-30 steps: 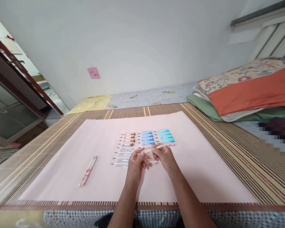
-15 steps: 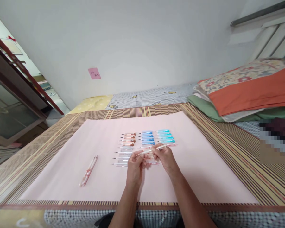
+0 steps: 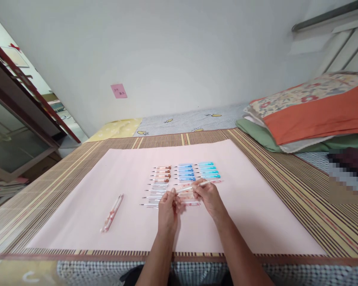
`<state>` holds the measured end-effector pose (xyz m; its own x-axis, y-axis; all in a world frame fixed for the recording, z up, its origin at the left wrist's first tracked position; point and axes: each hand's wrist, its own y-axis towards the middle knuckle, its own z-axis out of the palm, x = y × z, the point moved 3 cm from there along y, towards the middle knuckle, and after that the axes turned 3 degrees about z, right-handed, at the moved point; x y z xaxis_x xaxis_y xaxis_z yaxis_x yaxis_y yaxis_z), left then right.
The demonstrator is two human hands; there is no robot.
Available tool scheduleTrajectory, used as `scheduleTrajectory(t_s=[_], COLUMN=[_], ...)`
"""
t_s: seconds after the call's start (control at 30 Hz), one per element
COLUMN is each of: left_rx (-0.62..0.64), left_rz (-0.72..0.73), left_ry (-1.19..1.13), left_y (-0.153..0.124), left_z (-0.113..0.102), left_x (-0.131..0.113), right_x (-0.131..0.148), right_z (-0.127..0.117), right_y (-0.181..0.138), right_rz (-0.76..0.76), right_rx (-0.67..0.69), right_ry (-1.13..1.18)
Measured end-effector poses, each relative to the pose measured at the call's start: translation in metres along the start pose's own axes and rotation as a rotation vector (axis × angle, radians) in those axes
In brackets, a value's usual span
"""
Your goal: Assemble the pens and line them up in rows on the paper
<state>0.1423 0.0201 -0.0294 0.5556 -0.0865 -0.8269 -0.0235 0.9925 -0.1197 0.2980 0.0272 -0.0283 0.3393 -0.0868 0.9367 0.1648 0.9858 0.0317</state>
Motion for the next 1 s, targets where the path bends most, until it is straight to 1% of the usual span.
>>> scheduleTrajectory(t_s=[0.07,0.17,0.27,0.4,0.5,0.7,0.8,0.87,1.0], left_rx=[-0.033,-0.050,-0.091,-0.126,-0.138,-0.145,-0.184,-0.210,-0.208], left_rz=[-0.014,-0.019,-0.022,-0.047,-0.059,-0.034,-0.030,-0.041,-0.047], left_ry=[-0.013,-0.043,-0.040,-0.086,-0.144,-0.246,-0.298,-0.326,-0.393], left_y=[0.001,0.003,0.005,0.007,0.008,0.009,0.010,0.009,0.007], left_z=[-0.002,-0.004,-0.008,-0.012,-0.013,-0.013,-0.013,-0.012,-0.008], left_x=[0.000,-0.001,-0.003,-0.004,-0.004,-0.006,-0.008,-0.011,-0.020], right_x=[0.001,0.003,0.004,0.003,0.003,-0.002,-0.009,-0.016,-0.025], right_z=[0.000,0.001,0.000,-0.005,-0.007,0.002,0.015,0.024,0.043], right_y=[-0.001,-0.002,-0.002,0.000,0.001,-0.002,-0.005,-0.008,-0.014], right_rz=[0.006,0.022,0.004,0.010,0.022,0.112,0.162,0.159,0.087], right_rx=[0.000,0.002,-0.003,-0.063,-0.088,-0.035,0.048,0.092,0.107], right_ry=[0.024,0.070,0.158,0.345,0.393,0.306,0.212,0.103,-0.090])
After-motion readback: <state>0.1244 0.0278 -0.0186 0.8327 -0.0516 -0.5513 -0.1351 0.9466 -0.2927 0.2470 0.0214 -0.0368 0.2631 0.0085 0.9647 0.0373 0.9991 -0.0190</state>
